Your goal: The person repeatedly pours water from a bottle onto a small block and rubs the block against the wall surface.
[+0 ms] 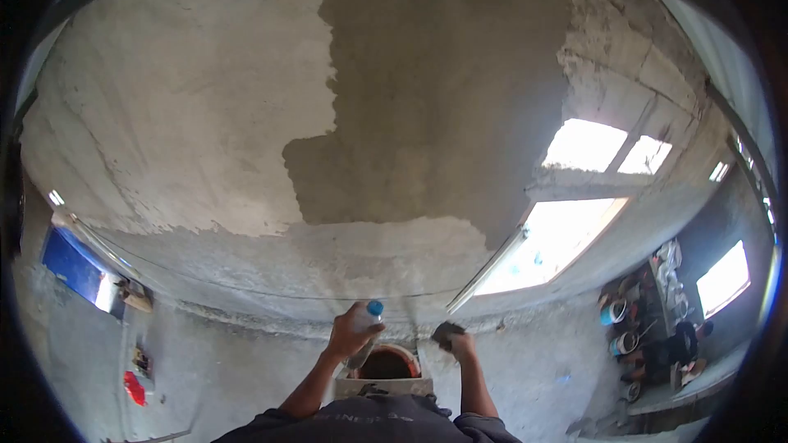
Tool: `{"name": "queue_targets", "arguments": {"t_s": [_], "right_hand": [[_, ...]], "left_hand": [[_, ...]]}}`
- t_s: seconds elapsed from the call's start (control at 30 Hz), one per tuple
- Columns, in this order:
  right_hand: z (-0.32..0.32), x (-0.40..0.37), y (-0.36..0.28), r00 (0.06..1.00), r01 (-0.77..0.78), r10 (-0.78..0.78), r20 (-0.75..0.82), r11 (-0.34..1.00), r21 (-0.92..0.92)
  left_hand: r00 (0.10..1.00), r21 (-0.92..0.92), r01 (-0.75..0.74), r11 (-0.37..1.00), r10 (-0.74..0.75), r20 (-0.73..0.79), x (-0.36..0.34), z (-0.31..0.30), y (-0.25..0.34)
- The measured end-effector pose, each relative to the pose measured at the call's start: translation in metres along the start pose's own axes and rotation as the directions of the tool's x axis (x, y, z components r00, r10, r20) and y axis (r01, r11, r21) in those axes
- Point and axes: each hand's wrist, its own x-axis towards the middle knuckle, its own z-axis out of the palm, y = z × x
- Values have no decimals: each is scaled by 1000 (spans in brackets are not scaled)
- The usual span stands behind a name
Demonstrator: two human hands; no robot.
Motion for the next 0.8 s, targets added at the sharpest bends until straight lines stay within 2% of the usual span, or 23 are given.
{"name": "queue_targets", "arguments": {"t_s": [0.03, 0.07, 0.1, 0.13, 0.17, 0.2, 0.23, 0.3, 0.33, 0.37, 0.4, 0.43, 0.47, 0.5, 0.53, 0.57, 0.6, 0.63, 0.7, 0.73, 0.8], "right_hand": [[2, -7, -5, 999, 40, -34, 25, 949, -313], [8, -5, -17, 997, 16, -66, -40, 685, -729], [15, -1, -30, 988, -53, -126, -88, 260, -964], [26, -5, -45, 967, 68, -254, -8, 290, -955], [36, 6, -63, 961, 77, -275, -4, 283, -956], [45, 18, -81, 987, 159, -106, 122, 777, -609], [55, 29, -101, 945, 51, -31, 326, 997, -53], [84, 64, -161, 891, 120, -180, 416, 979, 165], [122, 38, -216, 883, 233, -273, 383, 961, 149], [146, 51, -259, 816, 484, -464, 345, 875, 32], [184, 9, -313, 786, 593, -538, 303, 795, -126], [220, -42, -364, 691, 721, -647, 323, 652, -236], [235, -20, -404, 301, 838, -897, 324, 87, -539], [263, -40, -444, -57, 799, -945, 323, -237, -553], [287, -40, -482, -176, 681, -952, 252, -302, -667], [308, -83, -521, -238, 601, -903, 359, -427, -676], [330, -93, -558, -438, 543, -831, 344, -549, -636], [350, -126, -577, -412, 553, -845, 341, -529, -644], [384, -126, -628, -744, 374, -587, 319, -762, -529], [399, -114, -645, -743, 378, -589, 319, -761, -527], [420, -76, -657, -692, 183, -525, 496, -792, -583]], "left_hand": [[999, -5, 40, 999, -40, -21, -7, 0, -1], [999, -21, 31, 999, -32, -31, -13, 0, -2], [998, -4, 26, 1000, -26, -63, -19, 1, -3], [995, 18, 15, 1000, -13, -98, -20, -1, -6], [994, 12, -4, 1000, 5, -110, -22, -1, -11], [991, 13, 15, 1000, -13, -133, -27, 0, -17], [987, 14, 38, 999, -35, -154, -31, 0, -21], [981, -2, 74, 997, -73, -177, -38, -6, -19], [974, -11, 118, 993, -118, -194, -40, -8, -18], [974, -17, 113, 993, -114, -197, -43, -10, -18], [965, -33, 139, 990, -143, -222, -45, -12, -19], [954, -47, 167, 985, -174, -246, -48, -14, -21], [953, -48, 167, 985, -174, -248, -50, -16, -26], [947, -52, 166, 985, -174, -271, -53, -16, -31], [940, -56, 166, 985, -175, -294, -54, -18, -34], [938, -54, 166, 985, -175, -301, -55, -21, -32], [933, -24, 169, 985, -168, -319, -57, -26, -28], [928, 7, 174, 985, -162, -337, -57, -29, -26], [917, 16, 169, 985, -152, -369, -60, -28, -42], [909, 23, 161, 987, -140, -393, -62, -27, -49], [902, 8, 172, 985, -154, -403, -66, -29, -54]]}}
